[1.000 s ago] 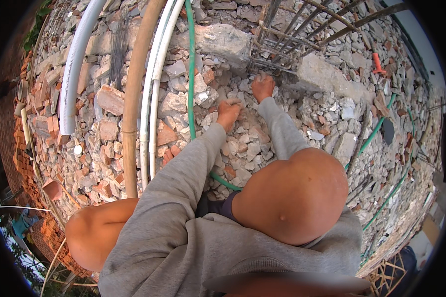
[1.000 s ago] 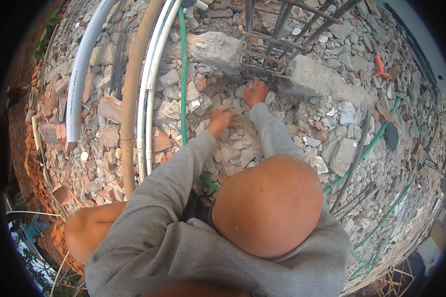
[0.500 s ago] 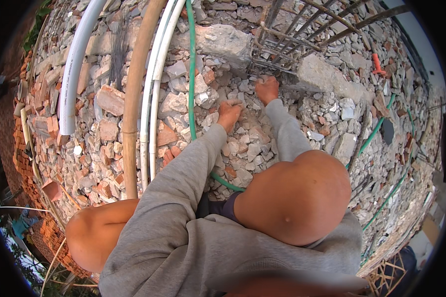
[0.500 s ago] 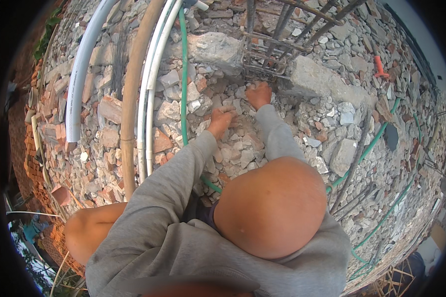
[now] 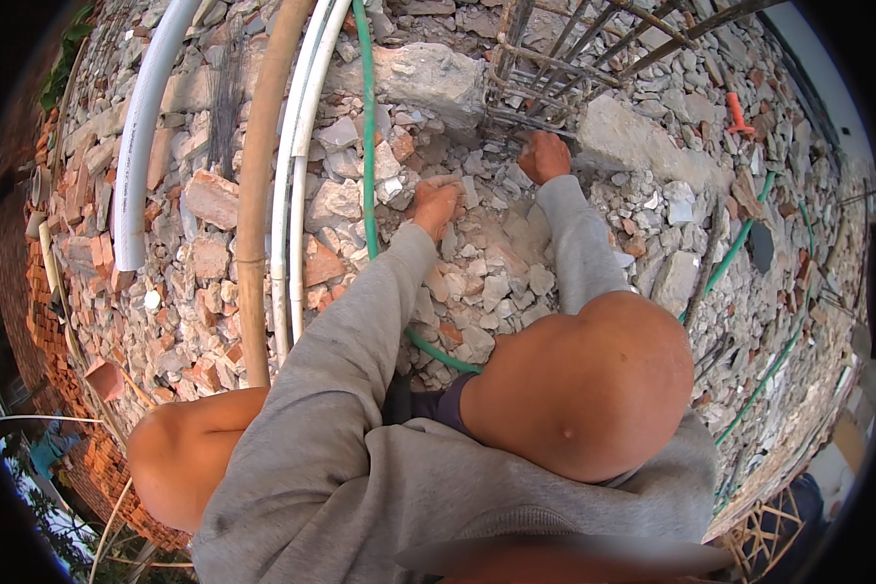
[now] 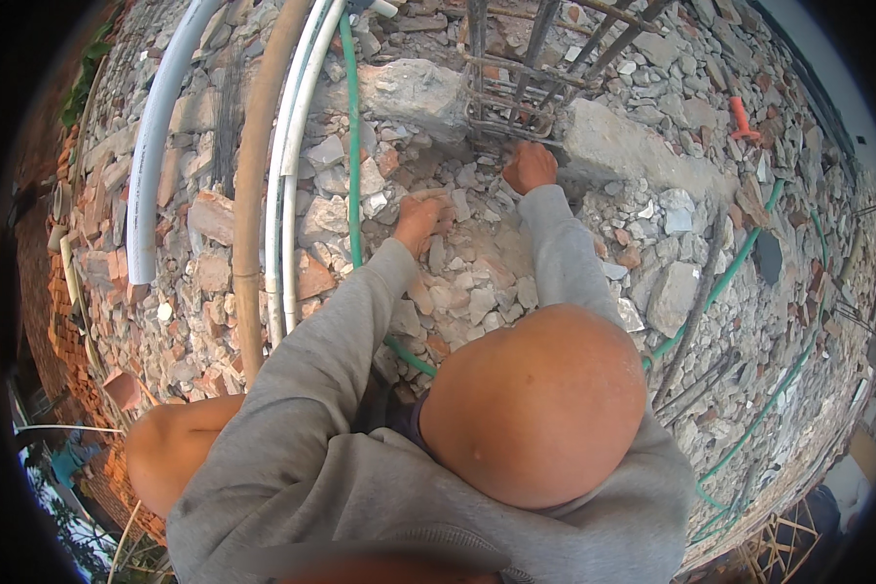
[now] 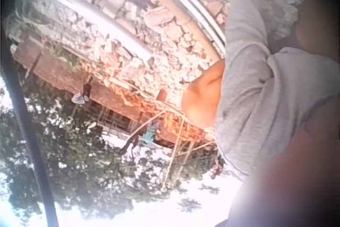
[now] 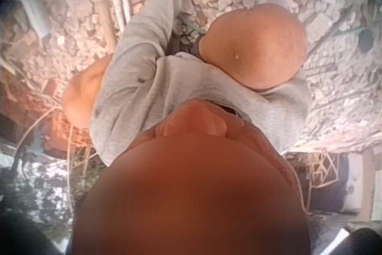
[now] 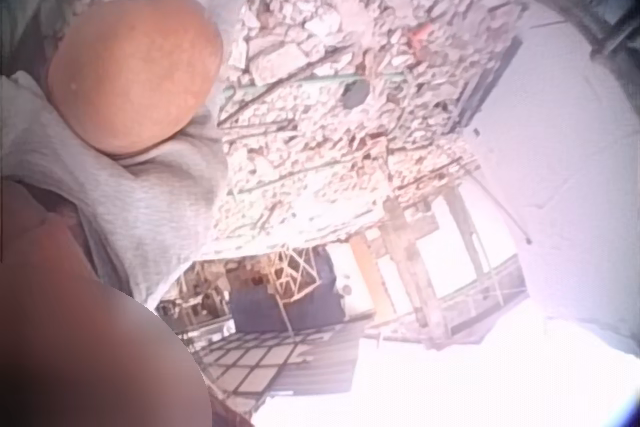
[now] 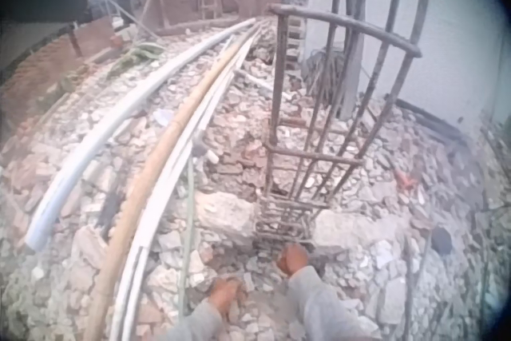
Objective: The person assembles a rebar cage by hand, tying intersecting steel bars with wire at multiple points. They repeatedly pick up wire, wrap it around bar intersections, and twist it to secure the structure.
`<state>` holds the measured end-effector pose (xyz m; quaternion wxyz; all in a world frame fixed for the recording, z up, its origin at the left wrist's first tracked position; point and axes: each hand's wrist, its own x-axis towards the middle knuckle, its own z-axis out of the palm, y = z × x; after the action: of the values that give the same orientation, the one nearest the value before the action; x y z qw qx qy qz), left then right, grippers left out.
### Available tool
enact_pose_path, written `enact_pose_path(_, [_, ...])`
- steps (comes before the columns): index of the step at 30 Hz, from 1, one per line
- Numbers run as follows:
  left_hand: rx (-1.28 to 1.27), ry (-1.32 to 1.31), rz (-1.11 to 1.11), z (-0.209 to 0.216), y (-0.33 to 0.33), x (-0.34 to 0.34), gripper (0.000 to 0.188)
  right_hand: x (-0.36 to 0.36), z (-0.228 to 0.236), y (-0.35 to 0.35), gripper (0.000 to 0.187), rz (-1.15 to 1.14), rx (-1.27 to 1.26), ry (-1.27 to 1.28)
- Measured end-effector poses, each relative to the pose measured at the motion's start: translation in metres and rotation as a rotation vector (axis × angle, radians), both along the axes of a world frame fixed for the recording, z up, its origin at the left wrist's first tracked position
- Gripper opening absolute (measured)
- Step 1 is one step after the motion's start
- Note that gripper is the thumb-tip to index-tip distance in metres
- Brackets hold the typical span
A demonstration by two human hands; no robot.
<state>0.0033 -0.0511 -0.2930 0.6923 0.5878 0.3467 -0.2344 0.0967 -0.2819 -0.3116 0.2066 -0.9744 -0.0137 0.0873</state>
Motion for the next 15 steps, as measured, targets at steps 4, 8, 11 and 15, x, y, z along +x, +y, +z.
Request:
enact_pose_path(4, [-0.087,0.058,0.098,0.001,-0.005,0.023,0.036,-0.005,0.003,-0.011,0.038,0.084,-0.079,-0.107])
enact_pose_path(8, [-0.212,0.101,0.204,-0.014,-0.027,0.049,0.051,-0.009,0.007,-0.017,0.045,0.188,-0.038,-0.162])
enact_pose_path(11, [-0.329,0.128,0.346,-0.036,-0.042,0.071,0.058,-0.01,0.01,-0.021,0.054,0.253,-0.07,-0.147])
enact_pose_path(15, [-0.359,0.189,0.424,-0.069,-0.054,0.102,0.055,-0.01,0.008,-0.026,0.051,0.313,-0.025,-0.156])
